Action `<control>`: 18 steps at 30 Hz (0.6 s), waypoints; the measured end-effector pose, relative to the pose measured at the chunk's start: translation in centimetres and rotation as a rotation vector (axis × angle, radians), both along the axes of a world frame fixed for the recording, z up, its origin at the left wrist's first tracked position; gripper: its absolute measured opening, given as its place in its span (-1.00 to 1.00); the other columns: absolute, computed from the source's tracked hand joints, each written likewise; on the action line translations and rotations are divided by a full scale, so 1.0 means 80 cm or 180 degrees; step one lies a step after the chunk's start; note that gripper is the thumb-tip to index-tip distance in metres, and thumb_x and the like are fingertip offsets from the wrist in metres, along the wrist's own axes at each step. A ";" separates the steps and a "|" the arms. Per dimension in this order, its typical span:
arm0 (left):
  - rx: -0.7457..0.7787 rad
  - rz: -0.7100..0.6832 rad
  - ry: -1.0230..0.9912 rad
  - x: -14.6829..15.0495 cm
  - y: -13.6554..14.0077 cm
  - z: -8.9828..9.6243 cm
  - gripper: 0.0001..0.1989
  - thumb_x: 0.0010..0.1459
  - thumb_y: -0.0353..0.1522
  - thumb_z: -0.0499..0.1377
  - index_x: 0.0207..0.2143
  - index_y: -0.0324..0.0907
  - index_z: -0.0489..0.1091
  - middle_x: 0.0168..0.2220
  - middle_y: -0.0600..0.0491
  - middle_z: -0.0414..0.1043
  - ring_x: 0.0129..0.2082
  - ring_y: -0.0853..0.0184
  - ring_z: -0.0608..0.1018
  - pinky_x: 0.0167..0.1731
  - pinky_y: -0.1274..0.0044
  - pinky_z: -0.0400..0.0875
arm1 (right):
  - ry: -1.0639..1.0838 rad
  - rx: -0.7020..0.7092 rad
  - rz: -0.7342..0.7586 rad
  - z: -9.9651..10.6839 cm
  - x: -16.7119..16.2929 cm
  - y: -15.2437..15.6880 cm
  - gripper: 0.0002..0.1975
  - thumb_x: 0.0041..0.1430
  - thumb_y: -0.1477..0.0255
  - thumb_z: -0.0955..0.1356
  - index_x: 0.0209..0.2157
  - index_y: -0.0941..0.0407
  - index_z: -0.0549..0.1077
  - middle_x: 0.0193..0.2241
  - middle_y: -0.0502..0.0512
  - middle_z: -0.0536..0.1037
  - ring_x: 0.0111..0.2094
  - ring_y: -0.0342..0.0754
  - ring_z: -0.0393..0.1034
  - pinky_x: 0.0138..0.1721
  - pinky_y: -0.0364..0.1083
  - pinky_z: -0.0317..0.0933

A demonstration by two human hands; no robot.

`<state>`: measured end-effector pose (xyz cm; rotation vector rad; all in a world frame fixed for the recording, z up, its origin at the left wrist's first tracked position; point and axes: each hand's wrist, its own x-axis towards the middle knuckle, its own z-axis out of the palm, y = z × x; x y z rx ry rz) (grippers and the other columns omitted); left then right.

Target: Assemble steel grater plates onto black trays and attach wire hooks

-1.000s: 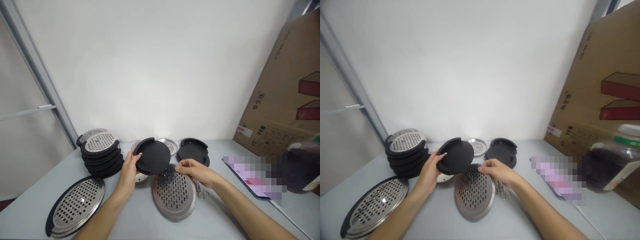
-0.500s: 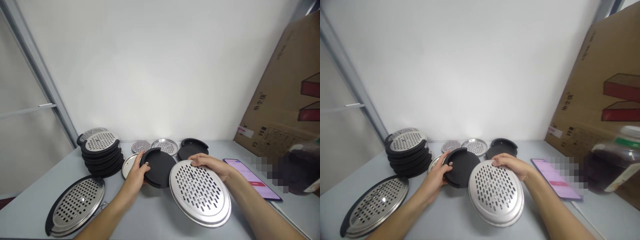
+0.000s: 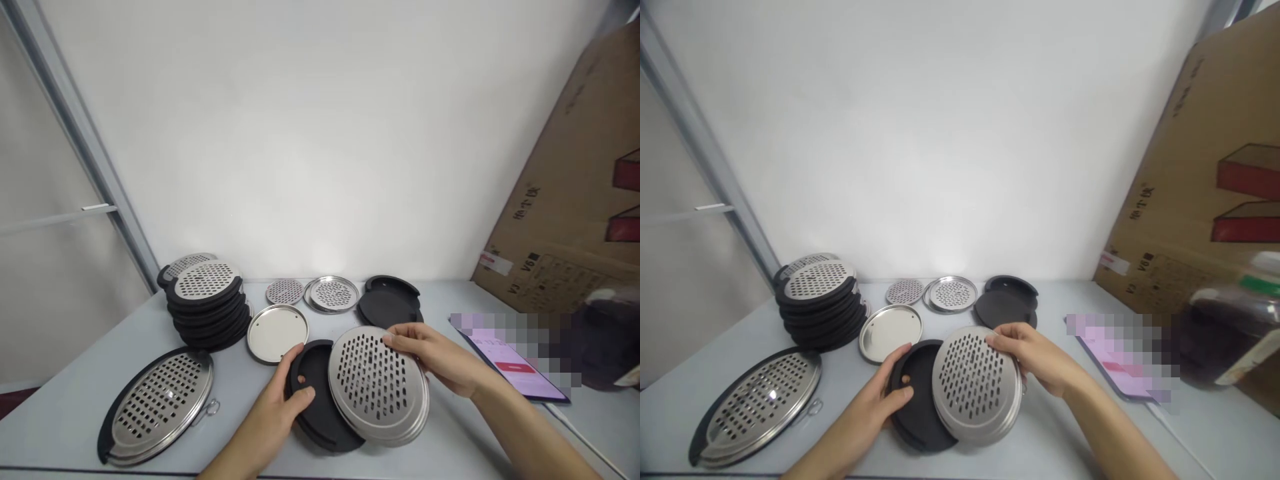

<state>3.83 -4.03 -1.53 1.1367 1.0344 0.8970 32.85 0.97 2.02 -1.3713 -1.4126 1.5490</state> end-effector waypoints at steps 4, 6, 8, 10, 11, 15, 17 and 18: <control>0.0159 -0.0585 0.0487 -0.016 0.001 0.004 -0.03 0.06 -0.15 0.26 0.34 -0.05 -0.30 0.13 -0.18 0.26 -0.03 0.07 0.47 -0.03 0.20 0.36 | -0.0028 -0.0065 -0.0205 -0.023 -0.005 -0.020 -0.60 0.11 0.10 0.37 -0.20 0.14 0.43 -0.50 -0.01 0.40 -0.59 -0.22 0.19 -0.67 -0.24 -0.05; 0.0369 -0.0722 0.0657 -0.023 0.001 0.004 0.09 -0.03 -0.20 0.34 0.34 -0.06 -0.34 0.15 -0.18 0.26 0.03 0.05 0.43 0.04 0.19 0.31 | -0.0156 -0.0036 -0.0301 -0.029 -0.007 -0.027 -0.48 0.10 0.10 0.37 0.02 0.09 0.34 -0.39 0.04 0.45 -0.57 -0.20 0.23 -0.68 -0.24 -0.03; 0.0728 -0.0751 0.0793 -0.029 0.002 0.003 0.16 -0.15 -0.26 0.41 0.34 -0.08 -0.27 0.21 -0.14 0.19 0.16 0.04 0.30 0.17 0.22 0.15 | -0.0287 0.0089 -0.0237 -0.031 -0.006 -0.033 -0.34 0.07 0.10 0.40 0.15 0.04 0.23 -0.23 0.11 0.46 -0.50 -0.16 0.30 -0.64 -0.23 0.06; 0.0981 -0.0776 0.1077 -0.033 0.003 0.001 0.18 -0.22 -0.26 0.43 0.34 -0.05 -0.22 0.25 -0.10 0.14 0.22 0.01 0.21 0.21 0.22 0.06 | -0.0320 0.0256 0.0015 -0.029 -0.003 -0.037 -0.23 0.02 0.11 0.43 0.22 -0.01 0.15 -0.03 0.17 0.39 -0.37 -0.09 0.38 -0.54 -0.19 0.21; 0.1050 -0.0781 0.1281 -0.035 0.004 0.000 0.18 -0.24 -0.24 0.44 0.34 -0.04 -0.20 0.27 -0.09 0.11 0.24 0.00 0.18 0.22 0.21 0.03 | -0.0314 0.0347 0.0176 -0.028 -0.001 -0.038 -0.19 0.00 0.12 0.45 0.24 -0.03 0.12 0.05 0.18 0.35 -0.28 -0.04 0.41 -0.45 -0.16 0.28; 0.1167 -0.0721 0.2080 -0.041 0.006 0.003 0.21 -0.28 -0.16 0.44 0.34 0.00 -0.19 0.31 -0.04 0.01 0.27 -0.03 0.13 0.24 0.21 -0.01 | -0.0428 0.0790 0.0729 -0.027 0.008 -0.039 -0.08 -0.15 0.16 0.52 0.24 0.00 0.16 0.20 0.21 0.22 0.05 0.21 0.29 -0.01 0.04 0.28; 0.1217 -0.0749 0.2231 -0.042 0.006 0.006 0.21 -0.28 -0.17 0.44 0.34 0.02 -0.20 0.31 -0.02 0.03 0.26 -0.03 0.15 0.23 0.22 0.03 | -0.0551 0.1002 0.0890 -0.032 0.013 -0.038 -0.03 -0.22 0.15 0.55 0.24 0.01 0.18 0.25 0.21 0.12 0.16 0.29 0.15 0.13 0.12 0.14; 0.1238 -0.0767 0.2266 -0.043 0.006 0.008 0.21 -0.28 -0.18 0.43 0.34 0.03 -0.20 0.30 -0.01 0.05 0.25 -0.03 0.17 0.22 0.22 0.05 | -0.0616 0.1079 0.0958 -0.035 0.015 -0.038 -0.01 -0.25 0.15 0.55 0.24 0.01 0.18 0.28 0.21 0.06 0.21 0.31 0.06 0.18 0.15 0.06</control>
